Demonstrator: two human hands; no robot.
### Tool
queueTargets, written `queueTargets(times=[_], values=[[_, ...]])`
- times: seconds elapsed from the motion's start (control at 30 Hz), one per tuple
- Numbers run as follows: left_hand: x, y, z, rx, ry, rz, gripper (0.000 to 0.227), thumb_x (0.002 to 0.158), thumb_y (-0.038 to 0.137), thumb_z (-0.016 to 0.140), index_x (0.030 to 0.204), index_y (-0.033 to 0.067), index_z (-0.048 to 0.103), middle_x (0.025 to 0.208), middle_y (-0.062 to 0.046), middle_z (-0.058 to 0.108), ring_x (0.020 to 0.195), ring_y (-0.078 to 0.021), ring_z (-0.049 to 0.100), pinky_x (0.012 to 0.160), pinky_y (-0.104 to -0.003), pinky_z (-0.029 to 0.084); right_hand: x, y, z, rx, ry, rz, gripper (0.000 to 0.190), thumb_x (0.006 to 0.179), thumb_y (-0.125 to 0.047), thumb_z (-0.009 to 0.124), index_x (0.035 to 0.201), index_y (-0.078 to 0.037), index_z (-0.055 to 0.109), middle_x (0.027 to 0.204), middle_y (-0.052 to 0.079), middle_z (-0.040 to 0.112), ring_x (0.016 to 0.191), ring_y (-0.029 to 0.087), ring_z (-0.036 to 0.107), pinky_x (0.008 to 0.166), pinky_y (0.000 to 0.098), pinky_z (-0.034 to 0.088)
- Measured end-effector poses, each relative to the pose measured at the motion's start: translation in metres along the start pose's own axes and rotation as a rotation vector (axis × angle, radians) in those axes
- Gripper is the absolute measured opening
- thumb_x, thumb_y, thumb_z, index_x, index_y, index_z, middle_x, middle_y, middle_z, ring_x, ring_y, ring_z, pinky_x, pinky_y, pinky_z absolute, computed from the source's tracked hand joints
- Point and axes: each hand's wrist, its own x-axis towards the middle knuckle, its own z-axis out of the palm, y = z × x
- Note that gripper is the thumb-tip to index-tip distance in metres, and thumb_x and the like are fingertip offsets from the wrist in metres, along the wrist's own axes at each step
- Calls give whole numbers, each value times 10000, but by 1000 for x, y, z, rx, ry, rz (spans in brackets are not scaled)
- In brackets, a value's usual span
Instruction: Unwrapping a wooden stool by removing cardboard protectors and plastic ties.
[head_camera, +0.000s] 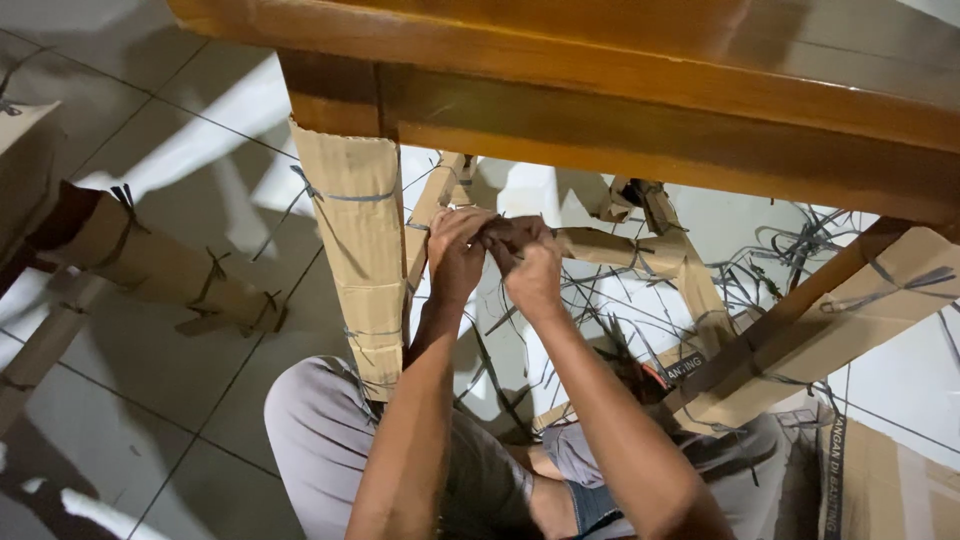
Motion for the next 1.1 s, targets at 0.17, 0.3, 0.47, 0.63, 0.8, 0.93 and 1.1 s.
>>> queueTargets(times=[0.17, 0.3, 0.47, 0.63, 0.8, 0.93, 1.1], values=[[-1, -4, 2, -3, 28, 9, 246, 790, -15, 826, 956, 166, 807, 972, -5, 791, 1015, -233, 734, 1071, -368, 425, 6, 2, 5, -316, -98, -205, 79, 939, -130, 742, 982, -90, 794, 1138, 117, 710, 908, 287, 711, 888, 419, 561], [-1, -5, 1, -11, 37, -3, 215, 792, -9, 843, 935, 144, 793, 960, -17, 784, 1010, -234, 734, 1061, -376, 437, 0, 113, 28, -557, -223, -58, 174, 857, -150, 664, 761, -59, 777, 721, 135, 711, 682, 374, 696, 644, 443, 558], [5, 22, -9, -53, 52, -65, 219, 844, -42, 776, 965, 140, 778, 943, -46, 771, 982, -291, 728, 1051, -410, 460, 12, 84, 22, -266, -109, -62, 158, 843, -201, 756, 889, -55, 797, 717, 183, 728, 637, 432, 705, 554, 423, 558], [3, 23, -12, -81, 89, -108, 208, 860, -19, 786, 974, 155, 775, 976, -37, 774, 987, -284, 712, 1033, -403, 480, 16, 38, 20, -295, -37, 204, 315, 857, -474, 803, 1055, -262, 682, 900, 66, 787, 887, 344, 758, 791, 484, 593], [7, 26, -16, -92, 92, -90, 146, 907, -20, 742, 973, 109, 727, 1040, -99, 763, 1014, -344, 708, 1006, -439, 493, 32, -6, 38, 6, -69, 366, 161, 897, -257, 794, 1021, -175, 733, 945, 165, 761, 972, 402, 733, 785, 461, 588], [4, 23, -14, -110, 104, -113, 143, 946, 6, 707, 994, 138, 736, 1068, -77, 768, 1027, -332, 704, 1009, -425, 495, 17, 26, 38, -194, -153, 673, 602, 856, -474, 787, 1177, 29, 707, 1189, 270, 722, 1213, 419, 653, 1046, 473, 540], [7, 31, -19, -110, 89, -115, 89, 998, 68, 660, 989, 113, 736, 1065, -100, 761, 1019, -347, 703, 985, -435, 508, 23, 26, 44, -150, 10, -266, 24, 937, -125, 718, 928, -139, 735, 762, 51, 716, 731, 281, 725, 610, 342, 581]])
